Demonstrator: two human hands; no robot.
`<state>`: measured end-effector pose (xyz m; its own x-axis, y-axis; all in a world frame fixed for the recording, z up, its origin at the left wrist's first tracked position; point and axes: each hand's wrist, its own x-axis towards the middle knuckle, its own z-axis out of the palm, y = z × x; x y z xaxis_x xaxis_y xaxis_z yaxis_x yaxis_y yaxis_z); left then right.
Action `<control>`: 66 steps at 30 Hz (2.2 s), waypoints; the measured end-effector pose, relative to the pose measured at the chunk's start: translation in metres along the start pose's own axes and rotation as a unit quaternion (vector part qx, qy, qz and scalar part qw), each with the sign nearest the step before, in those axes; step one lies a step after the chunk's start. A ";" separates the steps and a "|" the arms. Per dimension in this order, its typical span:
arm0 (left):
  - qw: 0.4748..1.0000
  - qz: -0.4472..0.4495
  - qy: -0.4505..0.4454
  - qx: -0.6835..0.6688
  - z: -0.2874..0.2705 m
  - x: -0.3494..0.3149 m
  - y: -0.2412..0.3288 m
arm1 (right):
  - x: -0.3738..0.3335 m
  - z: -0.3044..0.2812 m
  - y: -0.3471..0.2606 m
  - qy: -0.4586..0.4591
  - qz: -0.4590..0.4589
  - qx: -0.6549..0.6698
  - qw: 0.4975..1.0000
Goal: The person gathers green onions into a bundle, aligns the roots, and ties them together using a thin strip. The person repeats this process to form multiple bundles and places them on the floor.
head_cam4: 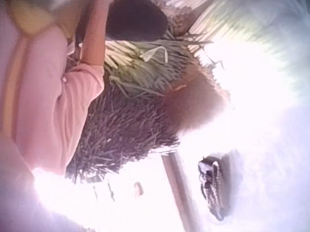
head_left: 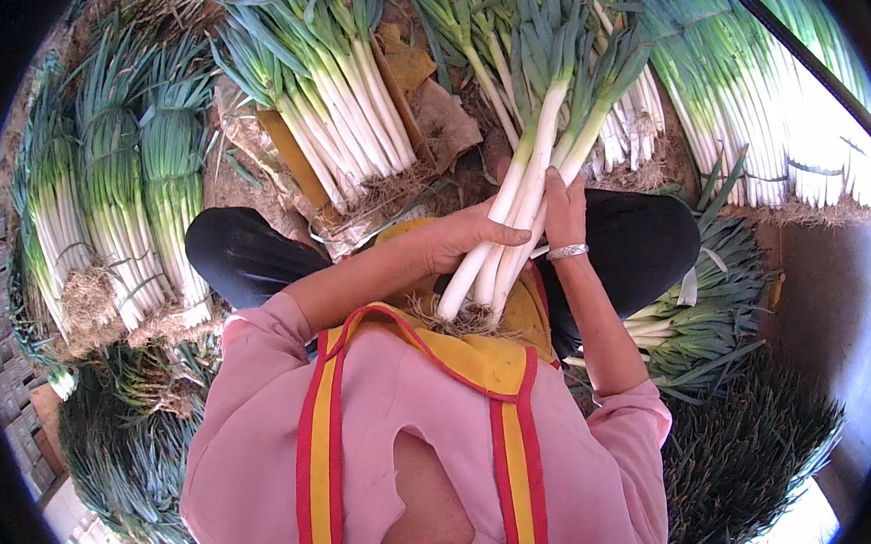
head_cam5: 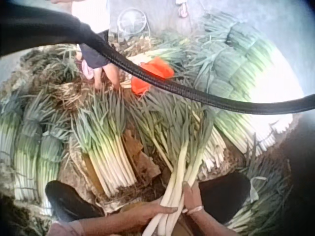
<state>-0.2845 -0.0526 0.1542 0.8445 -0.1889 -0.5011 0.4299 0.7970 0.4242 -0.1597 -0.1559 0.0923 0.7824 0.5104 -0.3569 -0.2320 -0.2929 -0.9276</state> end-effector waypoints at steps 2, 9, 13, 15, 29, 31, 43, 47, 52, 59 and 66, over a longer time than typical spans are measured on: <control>0.999 -0.006 0.026 0.031 0.002 0.000 0.001 | 0.007 0.001 0.006 -0.007 -0.028 -0.015 0.999; 0.994 0.002 0.015 0.112 0.003 -0.019 0.029 | 0.048 0.010 0.002 -0.103 0.167 0.452 0.870; 0.985 0.000 0.005 0.174 0.003 -0.056 0.055 | 0.072 0.030 -0.011 -0.155 0.071 0.426 0.888; 0.980 0.015 0.012 0.197 0.005 -0.076 0.061 | 0.070 0.042 -0.008 -0.161 0.059 0.453 0.875; 0.874 0.159 0.121 0.442 0.017 -0.149 0.065 | 0.047 0.087 -0.082 -0.309 -0.031 0.479 0.821; 0.858 0.176 0.138 0.463 0.019 -0.167 0.078 | 0.049 0.103 -0.114 -0.342 -0.083 0.475 0.806; 0.800 0.361 0.350 0.326 -0.118 -0.202 0.151 | 0.118 0.336 -0.252 -0.526 -0.181 0.320 0.767; 0.800 0.357 0.434 0.210 -0.230 -0.154 0.124 | 0.165 0.418 -0.167 -0.487 -0.129 0.180 0.845; 0.864 0.220 0.445 0.085 -0.315 -0.073 0.018 | 0.168 0.440 0.036 -0.248 -0.210 -0.388 0.863; 0.893 0.297 0.336 -0.041 -0.339 -0.057 -0.014 | 0.193 0.420 0.094 -0.308 -0.261 -0.284 0.870; 0.732 0.211 0.625 0.172 -0.322 -0.052 0.029 | 0.186 0.420 0.062 -0.386 -0.066 -0.181 0.902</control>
<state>-0.4188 0.1648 -0.0508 0.0666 0.8763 -0.4772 0.4512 0.4001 0.7977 -0.2719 0.2603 -0.0783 0.1210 0.9306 -0.3455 0.1466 -0.3610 -0.9210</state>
